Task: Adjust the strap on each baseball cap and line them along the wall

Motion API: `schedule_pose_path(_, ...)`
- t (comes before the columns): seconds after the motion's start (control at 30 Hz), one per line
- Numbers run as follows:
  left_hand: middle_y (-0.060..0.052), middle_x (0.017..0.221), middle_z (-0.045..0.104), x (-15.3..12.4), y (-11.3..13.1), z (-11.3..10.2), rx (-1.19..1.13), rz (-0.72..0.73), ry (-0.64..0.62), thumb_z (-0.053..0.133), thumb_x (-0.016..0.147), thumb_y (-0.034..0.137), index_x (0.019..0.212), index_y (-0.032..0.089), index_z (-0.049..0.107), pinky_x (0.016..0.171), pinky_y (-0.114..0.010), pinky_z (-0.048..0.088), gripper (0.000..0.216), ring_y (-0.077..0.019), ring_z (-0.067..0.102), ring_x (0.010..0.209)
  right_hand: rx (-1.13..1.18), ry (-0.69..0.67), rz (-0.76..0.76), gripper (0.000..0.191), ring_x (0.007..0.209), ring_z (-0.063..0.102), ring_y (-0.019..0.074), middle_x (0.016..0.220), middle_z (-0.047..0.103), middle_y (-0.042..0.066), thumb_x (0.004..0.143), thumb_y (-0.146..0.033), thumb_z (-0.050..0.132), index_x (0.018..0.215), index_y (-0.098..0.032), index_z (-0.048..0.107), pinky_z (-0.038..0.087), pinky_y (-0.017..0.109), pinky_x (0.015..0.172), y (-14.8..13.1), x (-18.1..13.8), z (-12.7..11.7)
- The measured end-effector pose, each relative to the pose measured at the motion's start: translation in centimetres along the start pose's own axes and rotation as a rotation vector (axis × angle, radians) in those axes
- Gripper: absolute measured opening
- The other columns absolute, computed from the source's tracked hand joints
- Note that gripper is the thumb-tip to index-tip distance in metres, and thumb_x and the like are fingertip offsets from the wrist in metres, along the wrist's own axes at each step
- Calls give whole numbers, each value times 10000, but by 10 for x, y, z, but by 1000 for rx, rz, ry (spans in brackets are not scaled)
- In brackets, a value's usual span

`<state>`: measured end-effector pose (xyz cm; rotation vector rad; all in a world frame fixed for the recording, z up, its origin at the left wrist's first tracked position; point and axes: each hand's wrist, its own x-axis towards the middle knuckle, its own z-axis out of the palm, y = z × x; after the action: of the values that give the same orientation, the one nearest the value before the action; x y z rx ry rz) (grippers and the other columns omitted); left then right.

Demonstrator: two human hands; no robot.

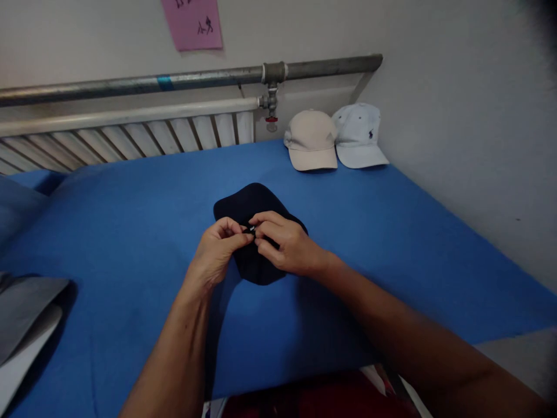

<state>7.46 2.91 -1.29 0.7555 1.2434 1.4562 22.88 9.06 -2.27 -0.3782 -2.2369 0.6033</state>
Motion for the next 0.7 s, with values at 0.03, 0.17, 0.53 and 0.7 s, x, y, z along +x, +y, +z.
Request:
schedule_pose_path(0.03, 43, 629, 577, 0, 0, -1, 5, 9, -8, 755, 566, 93, 571, 155, 528, 592, -182, 397, 236, -65, 533, 625, 15, -14, 7, 119, 985, 614, 199, 1043, 612, 131, 836, -101, 492, 759, -171, 550, 518, 345, 874, 0, 0, -1)
schedule_pose_path(0.17, 45, 658, 582, -1, 0, -2, 30, 45, -32, 766, 584, 105, 613, 158, 541, 602, -185, 402, 233, -67, 539, 641, 26, -57, 24, 111, 978, 605, 186, 1038, 606, 125, 857, -117, 496, 775, -164, 554, 505, 331, 867, 1, 1, -4)
schedule_pose_path(0.53, 32, 689, 625, -3, 5, -4, 14, 42, -42, 780, 558, 88, 601, 158, 565, 579, -175, 408, 229, -60, 549, 624, 326, 11, 219, 110, 955, 611, 165, 978, 631, 33, 814, -241, 662, 742, -196, 591, 481, 351, 885, 5, 4, -9)
schedule_pose_path(0.7, 18, 680, 658, -3, 9, -5, -29, -4, -4, 772, 554, 77, 615, 158, 567, 603, -191, 448, 229, -80, 591, 624, 509, 7, 361, 68, 977, 611, 159, 1008, 651, 31, 832, -257, 617, 801, -199, 633, 460, 354, 927, 2, 7, -15)
